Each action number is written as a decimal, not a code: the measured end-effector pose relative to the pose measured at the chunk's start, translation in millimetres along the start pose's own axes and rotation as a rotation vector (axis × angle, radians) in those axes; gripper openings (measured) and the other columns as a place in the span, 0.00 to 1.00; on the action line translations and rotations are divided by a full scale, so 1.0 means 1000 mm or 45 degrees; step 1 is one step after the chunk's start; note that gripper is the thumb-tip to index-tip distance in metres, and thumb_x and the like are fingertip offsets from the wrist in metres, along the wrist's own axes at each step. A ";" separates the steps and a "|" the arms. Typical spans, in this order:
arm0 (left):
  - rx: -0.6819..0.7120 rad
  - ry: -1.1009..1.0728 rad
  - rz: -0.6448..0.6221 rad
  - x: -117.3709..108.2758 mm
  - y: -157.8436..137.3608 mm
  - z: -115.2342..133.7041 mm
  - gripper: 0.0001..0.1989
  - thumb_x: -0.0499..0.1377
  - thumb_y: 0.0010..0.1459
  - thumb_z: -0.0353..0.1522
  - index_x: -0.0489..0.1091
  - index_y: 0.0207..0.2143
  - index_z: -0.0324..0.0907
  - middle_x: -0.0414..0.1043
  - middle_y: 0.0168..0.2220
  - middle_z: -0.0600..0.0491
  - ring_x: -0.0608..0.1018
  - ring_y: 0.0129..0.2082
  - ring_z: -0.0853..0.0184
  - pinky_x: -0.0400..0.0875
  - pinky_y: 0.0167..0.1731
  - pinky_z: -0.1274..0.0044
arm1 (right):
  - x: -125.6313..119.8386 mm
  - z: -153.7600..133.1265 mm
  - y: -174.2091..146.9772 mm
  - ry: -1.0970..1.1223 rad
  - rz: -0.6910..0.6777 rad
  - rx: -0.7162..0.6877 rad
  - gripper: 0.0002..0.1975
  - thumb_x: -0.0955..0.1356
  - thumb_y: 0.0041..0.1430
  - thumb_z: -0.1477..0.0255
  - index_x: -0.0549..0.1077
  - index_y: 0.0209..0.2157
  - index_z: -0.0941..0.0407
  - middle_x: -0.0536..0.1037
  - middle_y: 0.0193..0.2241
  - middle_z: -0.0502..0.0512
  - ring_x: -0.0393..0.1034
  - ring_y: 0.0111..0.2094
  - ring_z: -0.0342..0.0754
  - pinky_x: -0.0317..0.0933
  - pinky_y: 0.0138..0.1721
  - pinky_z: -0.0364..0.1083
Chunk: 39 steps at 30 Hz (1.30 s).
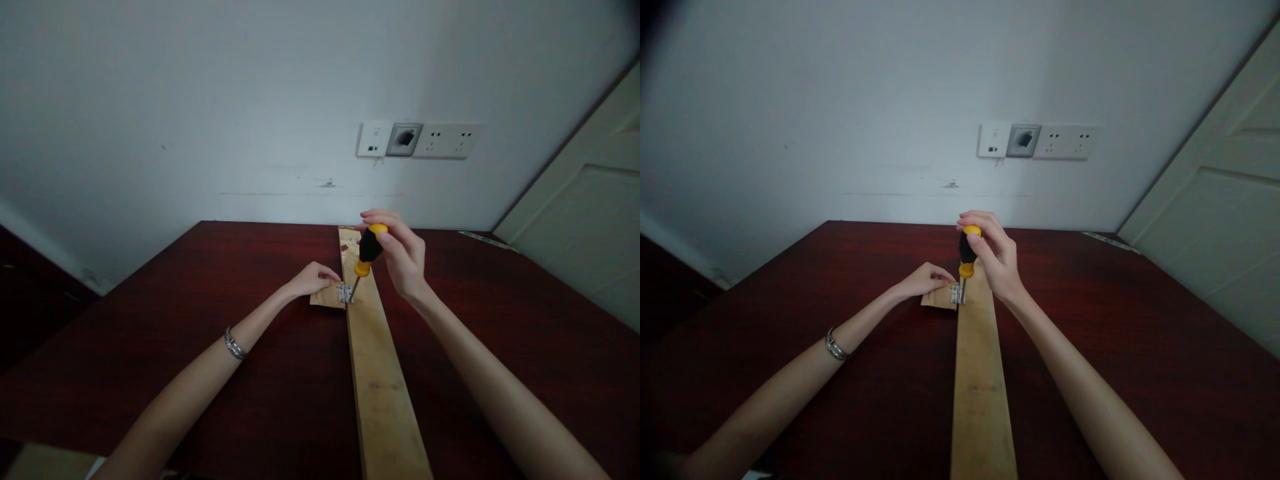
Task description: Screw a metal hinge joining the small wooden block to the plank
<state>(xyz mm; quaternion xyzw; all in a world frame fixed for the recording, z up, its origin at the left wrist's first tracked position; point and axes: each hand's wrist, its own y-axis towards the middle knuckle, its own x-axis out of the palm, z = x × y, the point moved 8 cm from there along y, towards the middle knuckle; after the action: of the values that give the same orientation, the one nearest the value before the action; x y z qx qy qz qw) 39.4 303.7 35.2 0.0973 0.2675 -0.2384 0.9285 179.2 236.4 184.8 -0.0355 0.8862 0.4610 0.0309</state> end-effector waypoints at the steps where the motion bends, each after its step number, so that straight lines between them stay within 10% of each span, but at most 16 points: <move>1: 0.001 0.006 -0.001 0.000 0.000 0.000 0.13 0.55 0.50 0.27 0.75 0.37 0.35 0.77 0.34 0.49 0.76 0.33 0.67 0.68 0.35 0.77 | 0.001 0.002 -0.001 0.060 -0.029 0.021 0.11 0.62 0.59 0.66 0.73 0.40 0.49 0.71 0.44 0.54 0.67 0.46 0.53 0.63 0.46 0.56; 11: 0.053 -0.007 -0.001 0.000 0.002 -0.002 0.13 0.54 0.50 0.26 0.75 0.37 0.34 0.77 0.36 0.48 0.76 0.34 0.65 0.68 0.37 0.76 | -0.002 0.000 0.002 0.028 -0.220 0.142 0.13 0.66 0.56 0.71 0.73 0.44 0.50 0.75 0.40 0.52 0.72 0.38 0.48 0.66 0.42 0.51; 20: 0.009 -0.016 0.009 0.000 0.000 0.000 0.13 0.54 0.50 0.25 0.76 0.37 0.36 0.77 0.34 0.50 0.76 0.33 0.67 0.68 0.37 0.77 | -0.001 -0.011 0.006 -0.363 -0.175 -0.126 0.11 0.70 0.51 0.69 0.73 0.38 0.51 0.68 0.32 0.51 0.64 0.36 0.47 0.62 0.40 0.50; 39: -0.026 -0.147 -0.013 0.003 -0.004 0.004 0.15 0.61 0.48 0.35 0.75 0.36 0.35 0.77 0.34 0.47 0.77 0.33 0.65 0.68 0.35 0.77 | -0.003 0.002 0.007 0.125 -0.323 0.217 0.14 0.62 0.59 0.69 0.72 0.45 0.51 0.74 0.41 0.53 0.72 0.38 0.48 0.66 0.41 0.50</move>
<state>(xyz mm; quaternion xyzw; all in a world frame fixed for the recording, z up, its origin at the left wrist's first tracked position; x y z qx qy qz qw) 41.4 298.1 37.2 0.0726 0.2165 -0.2458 0.9420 181.7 242.3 189.1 -0.1669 0.9110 0.3741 0.0486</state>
